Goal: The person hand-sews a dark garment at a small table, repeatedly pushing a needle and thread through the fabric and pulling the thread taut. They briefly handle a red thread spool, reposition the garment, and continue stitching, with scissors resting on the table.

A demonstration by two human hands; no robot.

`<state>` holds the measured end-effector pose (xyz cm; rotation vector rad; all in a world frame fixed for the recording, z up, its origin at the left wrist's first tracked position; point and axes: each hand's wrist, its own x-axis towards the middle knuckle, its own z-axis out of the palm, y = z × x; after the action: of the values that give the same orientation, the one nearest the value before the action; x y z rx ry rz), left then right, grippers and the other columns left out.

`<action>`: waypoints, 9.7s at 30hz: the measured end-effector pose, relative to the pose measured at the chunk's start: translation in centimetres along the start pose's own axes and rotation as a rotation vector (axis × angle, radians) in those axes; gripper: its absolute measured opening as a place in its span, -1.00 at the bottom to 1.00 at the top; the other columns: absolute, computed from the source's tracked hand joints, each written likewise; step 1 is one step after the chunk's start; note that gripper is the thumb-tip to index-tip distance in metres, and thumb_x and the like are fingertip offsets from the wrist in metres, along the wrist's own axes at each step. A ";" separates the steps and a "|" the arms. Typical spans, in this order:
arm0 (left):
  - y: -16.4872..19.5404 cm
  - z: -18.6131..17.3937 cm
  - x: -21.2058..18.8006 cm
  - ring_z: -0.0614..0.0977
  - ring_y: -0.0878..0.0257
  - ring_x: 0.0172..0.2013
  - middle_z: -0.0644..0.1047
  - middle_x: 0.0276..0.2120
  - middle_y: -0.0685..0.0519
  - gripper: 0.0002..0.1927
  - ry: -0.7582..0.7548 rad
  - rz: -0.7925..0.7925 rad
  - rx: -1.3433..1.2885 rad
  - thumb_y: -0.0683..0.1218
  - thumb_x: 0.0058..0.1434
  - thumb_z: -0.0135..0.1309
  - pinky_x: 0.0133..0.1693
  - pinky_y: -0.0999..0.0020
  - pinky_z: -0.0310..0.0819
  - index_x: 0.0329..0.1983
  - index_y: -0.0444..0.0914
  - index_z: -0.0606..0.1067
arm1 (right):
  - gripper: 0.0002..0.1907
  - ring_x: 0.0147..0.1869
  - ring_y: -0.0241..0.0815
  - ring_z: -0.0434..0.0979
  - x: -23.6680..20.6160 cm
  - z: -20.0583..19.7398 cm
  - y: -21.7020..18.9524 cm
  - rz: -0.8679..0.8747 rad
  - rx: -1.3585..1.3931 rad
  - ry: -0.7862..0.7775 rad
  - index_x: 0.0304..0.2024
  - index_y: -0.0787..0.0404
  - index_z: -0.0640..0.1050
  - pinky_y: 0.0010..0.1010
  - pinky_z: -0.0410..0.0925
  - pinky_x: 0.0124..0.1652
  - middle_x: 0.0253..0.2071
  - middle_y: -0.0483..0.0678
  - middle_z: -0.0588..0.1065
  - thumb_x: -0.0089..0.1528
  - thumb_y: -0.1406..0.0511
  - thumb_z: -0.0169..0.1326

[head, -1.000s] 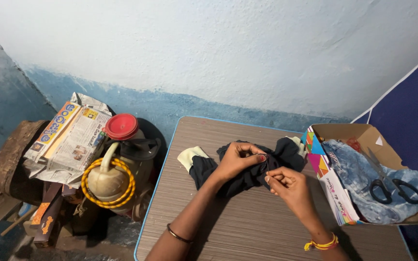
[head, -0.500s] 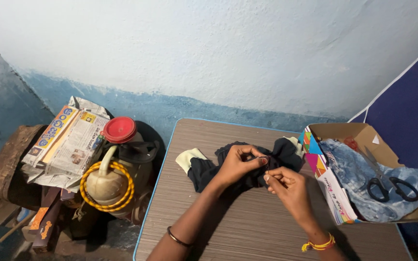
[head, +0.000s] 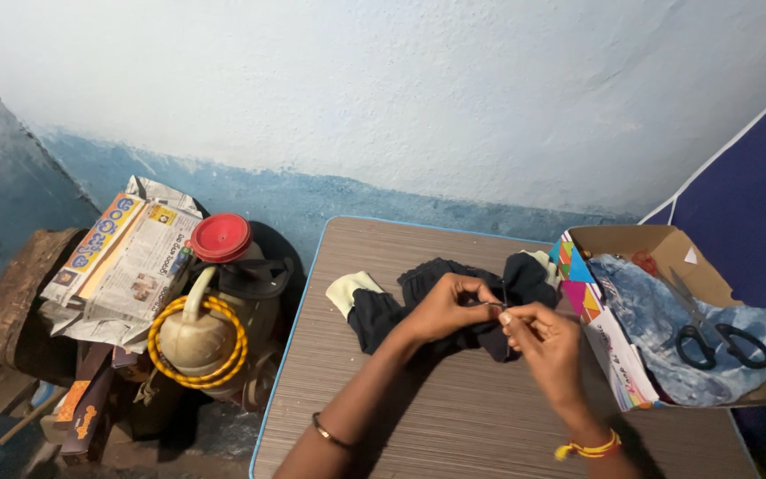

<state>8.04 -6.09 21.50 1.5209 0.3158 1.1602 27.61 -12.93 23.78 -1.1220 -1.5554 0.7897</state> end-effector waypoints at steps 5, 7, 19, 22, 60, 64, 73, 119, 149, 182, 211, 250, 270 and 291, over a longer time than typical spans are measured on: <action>-0.3 -1.7 -0.9 0.59 0.45 -0.28 0.65 -0.31 0.09 -0.92 0.075 -0.125 -0.060 -0.19 0.31 0.21 -0.20 0.50 0.46 -0.23 -0.33 0.62 | -0.87 -0.36 -0.44 0.51 1.1 1.1 0.3 0.010 0.080 -0.026 -0.16 0.39 0.63 -0.61 0.37 -0.37 -0.39 -0.10 0.58 0.25 0.43 0.18; -0.3 -2.4 -0.5 0.60 0.44 -0.27 0.65 -0.31 0.08 -0.92 0.164 -0.096 -0.060 -0.19 0.29 0.21 -0.19 0.49 0.48 -0.24 -0.34 0.63 | -0.80 -0.33 -0.44 0.56 1.6 1.2 0.6 0.050 0.091 -0.055 -0.11 0.36 0.61 -0.60 0.41 -0.36 -0.36 -0.10 0.62 0.20 0.43 0.19; 1.5 -5.2 -0.7 0.58 0.44 -0.28 0.65 -0.32 0.10 -0.91 0.306 -0.035 -0.052 -0.19 0.27 0.24 -0.19 0.50 0.46 -0.23 -0.34 0.64 | -0.81 -0.36 -0.38 0.59 2.4 4.0 1.5 0.158 0.078 -0.126 -0.13 0.37 0.62 -0.56 0.45 -0.36 -0.36 -0.07 0.62 0.22 0.41 0.19; 2.7 -4.9 -1.3 0.58 0.44 -0.27 0.65 -0.31 0.10 -0.91 0.298 -0.022 -0.039 -0.19 0.27 0.24 -0.18 0.50 0.46 -0.24 -0.34 0.63 | -0.81 -0.37 -0.37 0.58 1.9 4.6 0.6 0.182 0.044 -0.116 -0.13 0.36 0.63 -0.55 0.46 -0.37 -0.39 -0.06 0.61 0.20 0.42 0.22; -0.4 -2.5 2.1 0.61 0.43 -0.28 0.64 -0.33 0.11 -0.91 0.193 -0.035 -0.043 -0.18 0.26 0.24 -0.16 0.48 0.50 -0.28 -0.32 0.61 | -0.88 -0.46 -0.43 0.44 2.5 0.9 -4.9 0.023 0.079 -0.078 -0.16 0.31 0.53 -0.58 0.32 -0.47 -0.27 -0.07 0.61 0.28 0.37 0.07; -1.1 -2.7 2.2 0.60 0.43 -0.30 0.64 -0.34 0.10 -0.93 0.225 -0.052 -0.084 -0.19 0.26 0.24 -0.19 0.48 0.49 -0.28 -0.32 0.61 | -0.91 -0.47 -0.48 0.40 2.6 2.0 -1.0 0.098 0.047 -0.138 -0.22 0.33 0.60 -0.61 0.28 -0.50 -0.38 -0.12 0.55 0.24 0.41 0.16; -1.1 -3.0 2.4 0.60 0.44 -0.28 0.65 -0.33 0.11 -0.92 0.274 -0.039 -0.050 -0.20 0.24 0.26 -0.17 0.51 0.49 -0.25 -0.33 0.63 | -0.95 -0.47 -0.45 0.50 2.6 1.0 0.3 0.107 -0.008 -0.118 -0.30 0.37 0.61 -0.62 0.36 -0.46 -0.50 -0.15 0.54 0.21 0.45 0.18; -1.7 -2.3 2.4 0.46 0.56 -0.38 0.55 -0.43 0.22 -0.89 0.154 -0.056 -0.042 -0.20 0.29 0.22 -0.35 0.58 0.30 -0.34 -0.33 0.57 | -0.91 -0.39 -0.42 0.53 3.4 1.8 2.6 0.025 0.046 0.033 -0.22 0.39 0.60 -0.61 0.40 -0.38 -0.38 -0.10 0.59 0.27 0.44 0.12; 1.6 -0.5 1.4 0.61 0.44 -0.30 0.63 -0.39 0.05 -0.86 0.092 0.050 0.439 -0.15 0.14 0.23 -0.20 0.42 0.51 -0.33 -0.35 0.59 | -0.81 -0.37 -0.39 0.44 6.7 -3.2 -9.4 -0.361 -0.033 0.188 -0.18 0.41 0.59 -0.55 0.38 -0.13 -0.20 0.04 0.61 0.47 0.40 0.01; -1.5 0.4 3.4 0.40 0.58 -0.44 0.55 -0.45 0.25 -0.88 0.372 -0.019 0.025 -0.14 0.24 0.24 -0.39 0.58 0.23 -0.24 -0.31 0.64 | -0.87 -0.45 -0.42 0.52 3.7 -1.9 2.4 0.098 -0.013 -0.121 -0.18 0.37 0.64 -0.60 0.37 -0.44 -0.44 -0.11 0.57 0.23 0.43 0.19; -0.3 0.3 4.5 0.44 0.59 -0.42 0.58 -0.44 0.24 -0.91 0.390 0.046 0.026 -0.16 0.27 0.21 -0.38 0.59 0.27 -0.28 -0.32 0.62 | -0.90 -0.50 -0.37 0.55 5.5 -1.7 1.4 0.161 -0.071 -0.171 -0.25 0.33 0.61 -0.56 0.37 -0.50 -0.48 -0.11 0.56 0.25 0.38 0.16; 5.3 5.6 7.2 0.70 0.12 -0.35 0.63 -0.36 -0.04 -0.84 0.463 0.175 0.659 -0.09 0.11 0.27 -0.31 0.32 0.53 -0.30 -0.27 0.60 | -0.91 -0.50 -0.38 0.56 7.4 -7.7 -8.5 0.108 -0.518 -0.055 -0.19 0.25 0.61 -0.53 0.31 -0.46 -0.49 0.02 0.51 0.33 0.34 0.15; 6.4 7.5 7.7 0.69 0.11 -0.33 0.62 -0.36 -0.02 -0.85 0.459 0.217 0.646 -0.10 0.13 0.26 -0.31 0.32 0.52 -0.29 -0.27 0.60 | -0.89 -0.32 0.01 0.54 7.3 -7.6 -10.4 -0.380 -0.880 0.027 -0.29 0.26 0.52 -0.21 0.35 -0.34 -0.19 -0.06 0.52 0.25 0.32 0.11; -0.3 7.9 10.5 0.60 0.41 -0.28 0.65 -0.34 0.03 -0.87 0.428 0.200 0.254 -0.17 0.26 0.22 -0.20 0.44 0.49 -0.24 -0.37 0.58 | -0.79 -0.44 -0.35 0.59 13.3 -9.2 -10.4 -0.169 -0.577 -0.175 -0.11 0.24 0.65 -0.51 0.37 -0.43 -0.28 -0.09 0.65 0.28 0.28 0.13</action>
<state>19.41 -3.05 27.38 1.5362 0.6286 1.6578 33.00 -4.58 40.25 -1.3269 -2.0723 0.3323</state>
